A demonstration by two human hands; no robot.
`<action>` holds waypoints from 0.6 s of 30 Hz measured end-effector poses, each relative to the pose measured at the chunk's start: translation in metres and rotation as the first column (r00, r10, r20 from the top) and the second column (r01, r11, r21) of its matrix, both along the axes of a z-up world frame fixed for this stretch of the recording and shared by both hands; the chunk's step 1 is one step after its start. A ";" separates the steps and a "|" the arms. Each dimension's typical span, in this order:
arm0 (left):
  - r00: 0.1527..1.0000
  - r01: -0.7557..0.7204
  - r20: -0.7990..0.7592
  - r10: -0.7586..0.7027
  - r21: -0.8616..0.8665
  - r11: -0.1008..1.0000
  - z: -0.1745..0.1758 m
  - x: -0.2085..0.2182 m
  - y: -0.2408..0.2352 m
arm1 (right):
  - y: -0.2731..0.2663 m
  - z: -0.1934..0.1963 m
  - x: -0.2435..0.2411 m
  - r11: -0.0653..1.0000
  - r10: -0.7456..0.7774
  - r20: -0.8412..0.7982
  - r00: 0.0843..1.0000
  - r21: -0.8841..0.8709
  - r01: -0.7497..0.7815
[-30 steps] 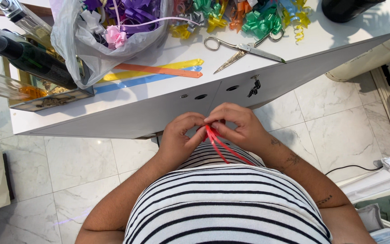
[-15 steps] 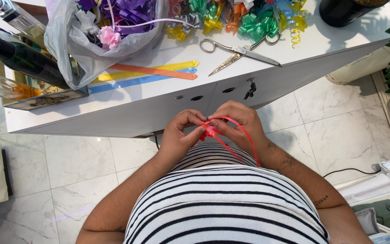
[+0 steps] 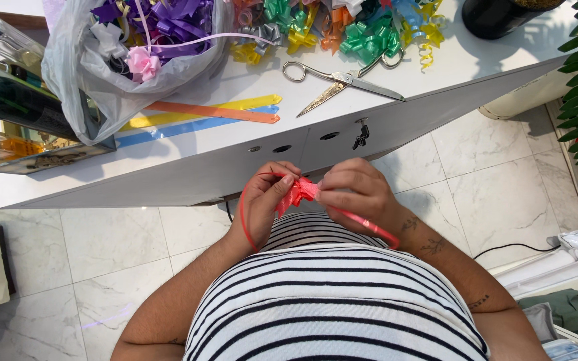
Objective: The person ties a red ribbon into a bow using both hands, then uses scissors to trim the ends. They repeat the process with an orange ribbon, folding and tying it into a bow.
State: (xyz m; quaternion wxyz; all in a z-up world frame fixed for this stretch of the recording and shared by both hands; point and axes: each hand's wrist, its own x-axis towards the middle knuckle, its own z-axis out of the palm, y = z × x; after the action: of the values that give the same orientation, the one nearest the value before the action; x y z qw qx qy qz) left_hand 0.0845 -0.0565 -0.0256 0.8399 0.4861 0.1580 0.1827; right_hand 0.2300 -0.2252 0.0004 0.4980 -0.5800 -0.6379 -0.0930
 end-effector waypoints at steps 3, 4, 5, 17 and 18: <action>1.000 -0.002 -0.025 0.004 0.052 0.999 0.006 -0.002 0.001 | -0.003 0.007 -0.002 0.999 -0.039 0.188 0.981 0.014 0.037; 1.000 -0.001 -0.026 0.003 0.052 0.999 0.004 -0.001 0.001 | -0.005 0.007 0.000 0.999 -0.040 0.188 0.981 0.014 0.038; 1.000 -0.013 -0.021 0.014 0.074 0.997 0.003 -0.001 0.001 | -0.007 0.006 0.002 0.999 -0.016 0.258 0.966 -0.026 0.023; 0.997 -0.076 -0.005 0.078 0.201 0.977 -0.012 0.006 0.009 | -0.005 0.000 0.010 0.988 0.082 0.422 0.903 -0.156 -0.017; 0.997 -0.074 -0.002 0.076 0.195 0.978 -0.011 0.006 0.009 | -0.004 -0.001 0.010 0.987 0.080 0.417 0.905 -0.158 -0.015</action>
State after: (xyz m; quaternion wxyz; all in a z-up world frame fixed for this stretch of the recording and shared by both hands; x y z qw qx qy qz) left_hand 0.0905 -0.0472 -0.0367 0.7801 0.5604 0.1614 0.2266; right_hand 0.2405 -0.2292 -0.0005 0.3049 -0.5664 -0.7497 -0.1555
